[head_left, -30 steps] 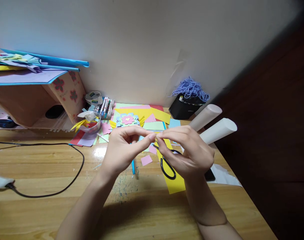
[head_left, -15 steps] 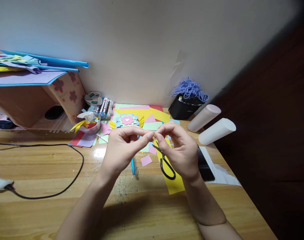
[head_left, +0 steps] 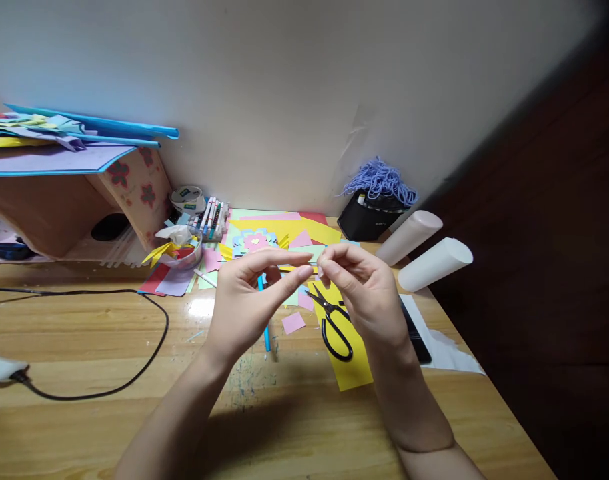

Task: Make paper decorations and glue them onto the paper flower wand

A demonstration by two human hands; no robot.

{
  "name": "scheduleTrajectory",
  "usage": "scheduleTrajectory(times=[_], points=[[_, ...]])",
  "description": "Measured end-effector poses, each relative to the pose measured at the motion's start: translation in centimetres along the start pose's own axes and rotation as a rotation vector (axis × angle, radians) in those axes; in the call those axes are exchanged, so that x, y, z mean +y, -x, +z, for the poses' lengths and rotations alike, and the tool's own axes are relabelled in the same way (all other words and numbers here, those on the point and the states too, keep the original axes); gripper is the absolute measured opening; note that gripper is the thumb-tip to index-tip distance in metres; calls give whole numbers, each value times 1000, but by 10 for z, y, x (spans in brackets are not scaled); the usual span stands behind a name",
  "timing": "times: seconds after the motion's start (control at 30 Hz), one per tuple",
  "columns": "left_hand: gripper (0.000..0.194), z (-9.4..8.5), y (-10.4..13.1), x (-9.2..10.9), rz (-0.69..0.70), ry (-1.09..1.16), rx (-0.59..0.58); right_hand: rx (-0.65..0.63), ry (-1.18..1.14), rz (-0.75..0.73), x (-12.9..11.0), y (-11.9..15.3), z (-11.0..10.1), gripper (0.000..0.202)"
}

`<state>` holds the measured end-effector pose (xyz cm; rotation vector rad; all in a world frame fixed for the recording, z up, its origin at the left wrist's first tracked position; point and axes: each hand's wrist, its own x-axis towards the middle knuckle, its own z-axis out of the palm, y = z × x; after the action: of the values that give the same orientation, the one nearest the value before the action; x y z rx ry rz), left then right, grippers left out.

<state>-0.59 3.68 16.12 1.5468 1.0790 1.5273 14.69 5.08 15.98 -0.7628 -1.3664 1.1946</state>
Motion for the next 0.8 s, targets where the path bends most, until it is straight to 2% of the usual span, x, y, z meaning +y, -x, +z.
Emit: scheduleTrajectory(times=[0.13,0.2,0.33,0.47,0.6,0.8], points=[[22,4,2,0,264,-104,26,-75,-81,118,2,-3,-1,12],[23,4,3,0,335,-140,13,-114,-107,171,2,-4,-2,13],[22,-1,2,0,394,-215,-36,-142,-28,198,0,-5,-8,15],[18,-10,-3,1,485,-304,-166,-204,163,184,-5,-6,-18,14],[15,-15,-6,0,563,-384,-270,-270,212,207,-9,-6,-23,13],[15,-15,-7,-4,618,-412,-272,-253,235,189,-14,-4,-21,11]])
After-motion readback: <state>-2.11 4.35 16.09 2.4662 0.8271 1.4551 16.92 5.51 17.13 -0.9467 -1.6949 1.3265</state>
